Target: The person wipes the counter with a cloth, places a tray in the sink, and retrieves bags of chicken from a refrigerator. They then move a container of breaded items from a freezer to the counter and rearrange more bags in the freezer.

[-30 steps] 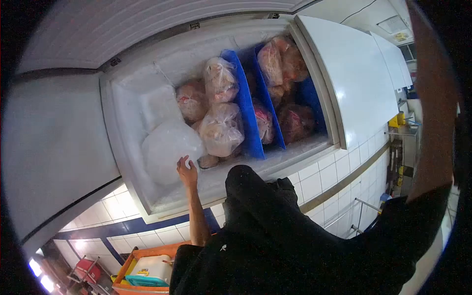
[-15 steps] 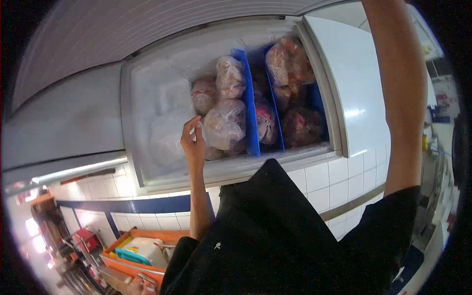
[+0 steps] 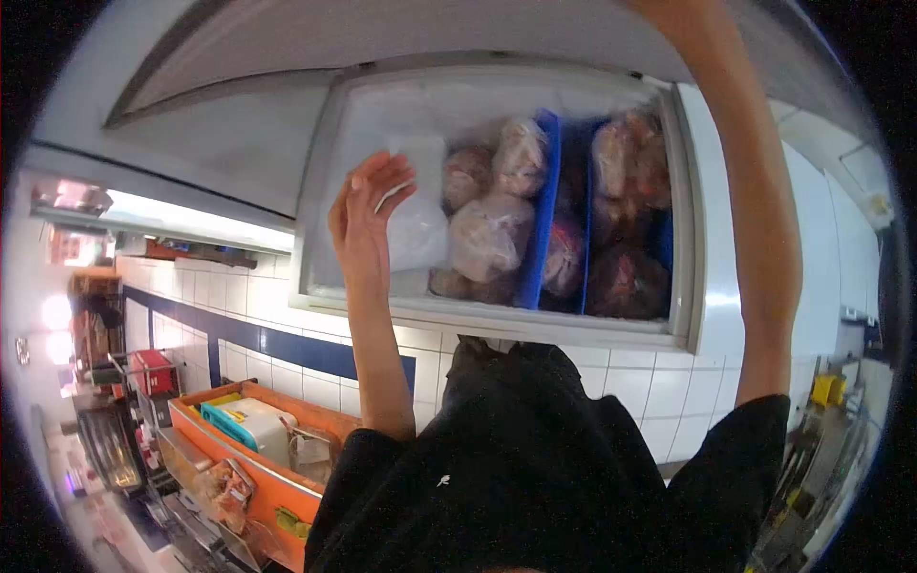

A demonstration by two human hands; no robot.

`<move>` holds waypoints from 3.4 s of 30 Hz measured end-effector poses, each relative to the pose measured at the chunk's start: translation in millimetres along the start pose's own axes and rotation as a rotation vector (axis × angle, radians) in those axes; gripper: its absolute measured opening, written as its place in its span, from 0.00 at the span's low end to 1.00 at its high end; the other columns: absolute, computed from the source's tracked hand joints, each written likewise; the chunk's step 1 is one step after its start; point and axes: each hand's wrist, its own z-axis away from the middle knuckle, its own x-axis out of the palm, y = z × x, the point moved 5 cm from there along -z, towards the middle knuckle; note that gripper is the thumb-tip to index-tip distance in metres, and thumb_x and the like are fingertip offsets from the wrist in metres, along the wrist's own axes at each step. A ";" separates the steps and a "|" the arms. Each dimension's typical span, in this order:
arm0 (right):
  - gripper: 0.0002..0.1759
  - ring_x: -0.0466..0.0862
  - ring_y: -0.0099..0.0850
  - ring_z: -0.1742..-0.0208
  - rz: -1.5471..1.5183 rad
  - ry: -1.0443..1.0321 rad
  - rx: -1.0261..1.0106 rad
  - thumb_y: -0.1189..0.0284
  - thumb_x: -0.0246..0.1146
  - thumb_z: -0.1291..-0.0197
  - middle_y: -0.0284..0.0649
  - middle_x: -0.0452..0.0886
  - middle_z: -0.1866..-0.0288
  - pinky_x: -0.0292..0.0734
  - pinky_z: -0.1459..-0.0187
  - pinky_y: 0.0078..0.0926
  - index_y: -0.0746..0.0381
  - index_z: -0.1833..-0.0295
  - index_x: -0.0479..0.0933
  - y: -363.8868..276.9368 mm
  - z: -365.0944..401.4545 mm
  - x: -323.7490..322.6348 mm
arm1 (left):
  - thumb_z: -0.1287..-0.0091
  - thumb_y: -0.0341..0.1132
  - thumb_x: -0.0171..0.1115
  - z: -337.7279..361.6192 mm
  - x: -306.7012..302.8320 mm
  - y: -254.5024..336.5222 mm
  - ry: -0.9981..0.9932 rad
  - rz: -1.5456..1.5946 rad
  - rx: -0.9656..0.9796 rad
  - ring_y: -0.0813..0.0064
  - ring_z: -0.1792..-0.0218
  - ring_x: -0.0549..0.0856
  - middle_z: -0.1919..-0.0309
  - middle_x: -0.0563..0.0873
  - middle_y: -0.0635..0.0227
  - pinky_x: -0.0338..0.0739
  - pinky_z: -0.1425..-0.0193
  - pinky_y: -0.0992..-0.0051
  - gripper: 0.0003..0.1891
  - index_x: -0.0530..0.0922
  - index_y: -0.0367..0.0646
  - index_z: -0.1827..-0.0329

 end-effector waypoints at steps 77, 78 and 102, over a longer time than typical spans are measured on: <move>0.14 0.79 0.32 0.75 -1.182 -2.076 -0.784 0.63 0.55 0.42 0.39 0.77 0.76 0.72 0.77 0.32 0.63 0.62 0.77 -1102.9 336.8 159.6 | 0.36 0.47 0.59 851.2 -582.4 88.8 2.282 -0.337 -0.501 0.57 0.46 0.77 0.49 0.79 0.54 0.70 0.43 0.63 0.23 0.73 0.40 0.45; 0.13 0.79 0.32 0.75 -1.187 -2.096 -0.776 0.63 0.54 0.41 0.38 0.77 0.75 0.72 0.78 0.31 0.62 0.62 0.76 -1145.8 321.9 181.9 | 0.36 0.47 0.59 854.1 -580.5 87.3 2.297 -0.310 -0.492 0.57 0.46 0.77 0.49 0.79 0.54 0.70 0.43 0.63 0.23 0.73 0.40 0.45; 0.14 0.81 0.26 0.77 -1.098 -1.674 -1.119 0.66 0.58 0.40 0.41 0.83 0.73 0.74 0.79 0.23 0.66 0.59 0.78 -1230.4 154.7 -32.2 | 0.54 0.32 0.67 894.5 -704.4 97.7 2.131 -0.391 -0.464 0.60 0.53 0.81 0.57 0.82 0.57 0.74 0.49 0.65 0.24 0.76 0.41 0.51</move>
